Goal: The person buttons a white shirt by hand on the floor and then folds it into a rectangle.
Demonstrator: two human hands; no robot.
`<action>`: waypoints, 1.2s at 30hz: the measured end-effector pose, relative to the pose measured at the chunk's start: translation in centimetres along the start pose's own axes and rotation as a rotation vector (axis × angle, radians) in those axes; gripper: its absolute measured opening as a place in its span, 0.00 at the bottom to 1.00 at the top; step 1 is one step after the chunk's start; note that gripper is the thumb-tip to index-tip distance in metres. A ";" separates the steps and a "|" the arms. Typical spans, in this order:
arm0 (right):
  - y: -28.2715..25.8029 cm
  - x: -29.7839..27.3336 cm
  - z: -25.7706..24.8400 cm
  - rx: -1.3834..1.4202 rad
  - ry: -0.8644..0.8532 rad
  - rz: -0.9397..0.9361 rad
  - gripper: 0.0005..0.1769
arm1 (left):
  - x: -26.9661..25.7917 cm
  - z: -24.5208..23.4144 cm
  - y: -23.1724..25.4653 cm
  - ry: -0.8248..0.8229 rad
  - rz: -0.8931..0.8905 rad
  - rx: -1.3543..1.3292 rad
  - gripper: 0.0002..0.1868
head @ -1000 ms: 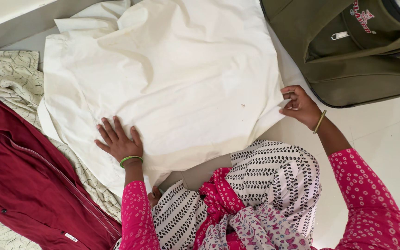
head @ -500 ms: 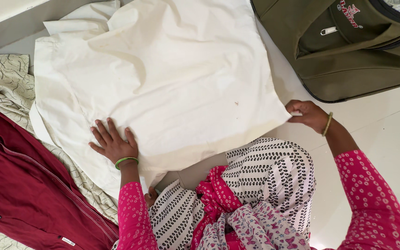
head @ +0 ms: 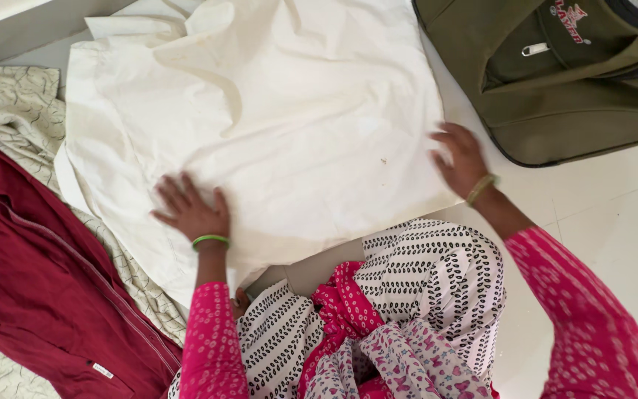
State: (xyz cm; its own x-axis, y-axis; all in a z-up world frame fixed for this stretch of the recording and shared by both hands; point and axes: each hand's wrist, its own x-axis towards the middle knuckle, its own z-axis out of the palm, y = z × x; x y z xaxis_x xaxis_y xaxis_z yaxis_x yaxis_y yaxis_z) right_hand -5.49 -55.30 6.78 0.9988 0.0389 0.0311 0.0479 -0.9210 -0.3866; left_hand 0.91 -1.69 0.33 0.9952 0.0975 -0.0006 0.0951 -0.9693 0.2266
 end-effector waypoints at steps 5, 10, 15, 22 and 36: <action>-10.9 8.1 7.4 -0.102 -0.323 -0.451 0.42 | 0.2 1.3 8.3 -0.207 0.280 -0.044 0.44; -10.7 8.5 10.6 -0.169 -0.417 -0.453 0.43 | -0.8 1.4 8.9 -0.289 0.446 -0.019 0.43; 2.2 5.9 6.7 -0.259 -0.221 -0.041 0.48 | -0.5 -1.0 -4.8 -0.265 0.541 0.149 0.41; 4.8 2.4 3.0 -0.221 -0.070 0.041 0.42 | -2.7 -7.7 -18.0 -0.254 0.176 0.435 0.42; -6.6 19.5 11.2 -0.236 -0.170 -0.284 0.41 | 13.8 0.5 -4.7 -0.203 0.154 0.151 0.39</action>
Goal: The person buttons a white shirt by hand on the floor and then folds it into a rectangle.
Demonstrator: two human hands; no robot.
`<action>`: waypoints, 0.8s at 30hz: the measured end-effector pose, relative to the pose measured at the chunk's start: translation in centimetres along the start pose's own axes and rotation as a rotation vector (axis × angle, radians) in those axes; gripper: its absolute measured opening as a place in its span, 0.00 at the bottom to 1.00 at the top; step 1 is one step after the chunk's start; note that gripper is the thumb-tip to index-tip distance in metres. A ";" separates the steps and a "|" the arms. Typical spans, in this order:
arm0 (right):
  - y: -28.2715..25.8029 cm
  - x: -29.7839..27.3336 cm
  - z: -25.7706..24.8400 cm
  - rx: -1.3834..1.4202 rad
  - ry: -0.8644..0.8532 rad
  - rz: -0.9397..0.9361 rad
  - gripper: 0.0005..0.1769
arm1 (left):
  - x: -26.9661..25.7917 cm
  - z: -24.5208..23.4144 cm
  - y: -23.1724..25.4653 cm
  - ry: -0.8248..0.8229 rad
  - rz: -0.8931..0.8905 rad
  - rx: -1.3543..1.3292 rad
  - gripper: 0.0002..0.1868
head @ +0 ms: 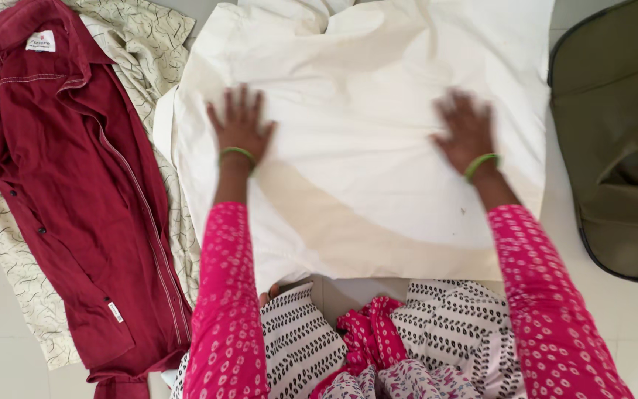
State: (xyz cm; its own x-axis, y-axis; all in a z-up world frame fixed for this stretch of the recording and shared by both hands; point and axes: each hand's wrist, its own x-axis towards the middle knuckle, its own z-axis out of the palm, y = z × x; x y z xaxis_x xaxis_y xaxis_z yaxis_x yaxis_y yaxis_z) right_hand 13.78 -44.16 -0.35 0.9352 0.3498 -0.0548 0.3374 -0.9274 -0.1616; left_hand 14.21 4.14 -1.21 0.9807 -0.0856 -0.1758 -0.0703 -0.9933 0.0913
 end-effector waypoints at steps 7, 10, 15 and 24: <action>8.6 -4.3 -1.6 0.097 0.192 0.268 0.35 | 0.4 0.3 -7.4 0.159 -0.084 -0.048 0.41; 6.3 -2.9 -1.9 -0.018 0.182 0.262 0.34 | 1.5 -0.1 -2.5 0.156 -0.079 0.063 0.37; -5.1 1.6 0.7 0.045 -0.104 -0.126 0.39 | 2.1 0.5 9.1 -0.062 0.436 -0.082 0.29; 7.0 -4.6 -2.0 0.050 0.089 0.126 0.39 | -2.3 -1.1 -3.6 0.094 0.074 -0.090 0.37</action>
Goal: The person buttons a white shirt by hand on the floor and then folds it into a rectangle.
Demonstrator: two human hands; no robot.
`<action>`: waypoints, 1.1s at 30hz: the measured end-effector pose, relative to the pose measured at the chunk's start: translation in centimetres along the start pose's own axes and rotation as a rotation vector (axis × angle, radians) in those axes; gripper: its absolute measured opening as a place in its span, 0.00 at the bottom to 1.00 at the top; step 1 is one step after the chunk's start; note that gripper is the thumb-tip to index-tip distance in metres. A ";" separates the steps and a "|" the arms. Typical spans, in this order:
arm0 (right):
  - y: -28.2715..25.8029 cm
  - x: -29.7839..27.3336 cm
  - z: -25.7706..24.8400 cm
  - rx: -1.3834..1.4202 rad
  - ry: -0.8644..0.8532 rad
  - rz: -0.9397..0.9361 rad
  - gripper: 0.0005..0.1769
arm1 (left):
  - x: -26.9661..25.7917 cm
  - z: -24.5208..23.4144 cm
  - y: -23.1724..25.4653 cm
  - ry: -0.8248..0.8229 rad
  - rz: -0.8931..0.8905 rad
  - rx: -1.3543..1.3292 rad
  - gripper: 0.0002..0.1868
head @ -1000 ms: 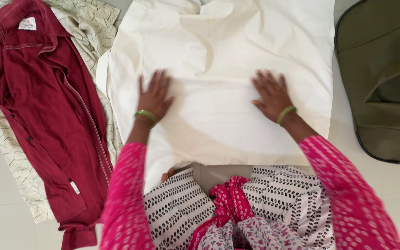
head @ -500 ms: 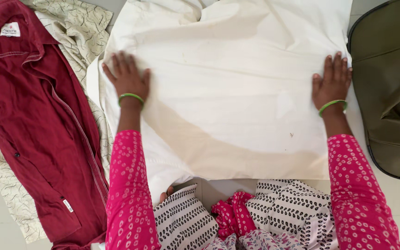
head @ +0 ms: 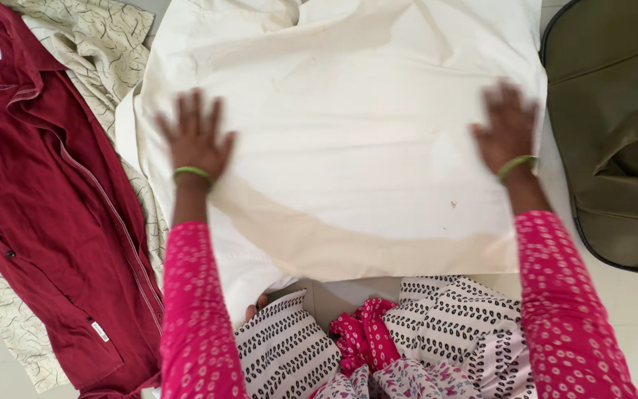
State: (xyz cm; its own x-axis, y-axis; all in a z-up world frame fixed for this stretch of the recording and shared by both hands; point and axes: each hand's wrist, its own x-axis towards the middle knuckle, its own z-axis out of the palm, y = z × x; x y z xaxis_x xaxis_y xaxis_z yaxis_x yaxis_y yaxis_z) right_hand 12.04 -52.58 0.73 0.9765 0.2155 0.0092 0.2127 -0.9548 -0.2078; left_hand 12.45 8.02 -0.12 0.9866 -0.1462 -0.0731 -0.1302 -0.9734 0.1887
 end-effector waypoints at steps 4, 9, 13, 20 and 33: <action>2.6 -3.1 -0.6 0.062 0.063 0.076 0.36 | -3.3 -2.1 -3.0 0.032 -0.112 0.048 0.39; -9.0 -3.8 3.3 0.029 -0.132 -0.213 0.43 | -3.8 1.4 4.9 -0.033 0.118 0.009 0.43; -16.6 -7.2 3.7 -0.138 -0.312 -0.558 0.45 | -7.6 4.0 12.8 -0.155 0.477 -0.077 0.42; -3.8 -11.7 -1.0 -0.222 -0.392 -0.064 0.48 | -14.5 0.8 0.4 -0.201 0.200 -0.135 0.43; -0.6 -25.4 -1.5 -0.132 -0.216 -0.210 0.46 | -27.3 -3.7 -1.5 -0.367 0.180 0.377 0.36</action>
State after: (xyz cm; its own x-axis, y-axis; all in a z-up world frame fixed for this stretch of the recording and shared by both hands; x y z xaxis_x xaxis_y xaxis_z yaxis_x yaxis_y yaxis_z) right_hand -12.83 -57.79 2.06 0.8834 0.4356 -0.1726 0.4253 -0.9001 -0.0946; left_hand -13.96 14.15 5.21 0.8550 -0.3023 -0.4215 -0.3864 -0.9133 -0.1288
